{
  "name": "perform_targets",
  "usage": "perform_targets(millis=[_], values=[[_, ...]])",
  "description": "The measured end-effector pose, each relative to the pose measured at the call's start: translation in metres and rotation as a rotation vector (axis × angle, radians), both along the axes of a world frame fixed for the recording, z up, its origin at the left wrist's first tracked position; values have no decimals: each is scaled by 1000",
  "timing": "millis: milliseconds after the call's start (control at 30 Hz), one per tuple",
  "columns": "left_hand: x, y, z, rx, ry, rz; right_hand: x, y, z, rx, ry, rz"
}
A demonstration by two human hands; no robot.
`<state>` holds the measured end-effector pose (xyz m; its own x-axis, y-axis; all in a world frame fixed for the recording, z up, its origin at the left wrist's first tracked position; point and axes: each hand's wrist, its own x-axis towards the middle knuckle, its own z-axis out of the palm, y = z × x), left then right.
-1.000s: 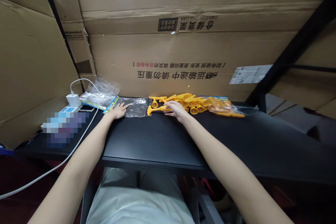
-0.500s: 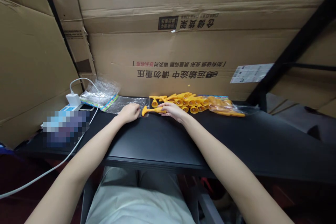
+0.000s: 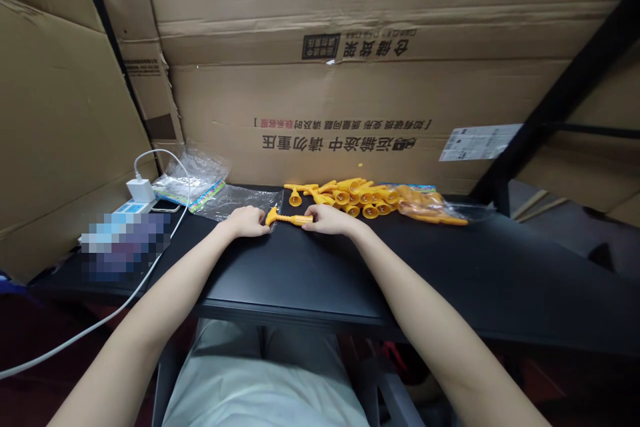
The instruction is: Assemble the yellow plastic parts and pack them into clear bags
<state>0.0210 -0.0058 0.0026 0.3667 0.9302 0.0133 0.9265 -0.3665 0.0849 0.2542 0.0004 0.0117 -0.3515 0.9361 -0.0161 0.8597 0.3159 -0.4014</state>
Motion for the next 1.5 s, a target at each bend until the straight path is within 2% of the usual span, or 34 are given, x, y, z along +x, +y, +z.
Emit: perform_targets(millis=[133,333,567,767,833,867,967,1033,1167,1267,1400,1500], values=[[-1,0,0,11,34,-1,-2,0,-1,-1,22,14],[-1,-2,-1,173,24,-30,-4,5,-9,43,205,28],[10,-9,-3,286,40,-150,-12,6,-16,138,353,53],[19,-13,-7,307,40,-258,-25,5,-28,155,377,91],[14,-10,-2,316,17,-192,-27,5,-31,134,352,100],[9,-8,2,332,4,-116,-28,5,-32,128,339,103],[-19,5,11,399,-32,256,-29,3,-31,136,317,101],[-43,13,11,393,-7,404,-29,2,-30,137,305,103],[-82,26,0,249,30,517,-31,1,-29,153,311,113],[-93,31,-9,176,-5,545,-33,0,-30,197,339,118],[-94,37,-10,242,-136,545,-36,0,-28,293,363,152],[-94,42,-7,323,-338,528,-36,-2,-22,403,372,160]])
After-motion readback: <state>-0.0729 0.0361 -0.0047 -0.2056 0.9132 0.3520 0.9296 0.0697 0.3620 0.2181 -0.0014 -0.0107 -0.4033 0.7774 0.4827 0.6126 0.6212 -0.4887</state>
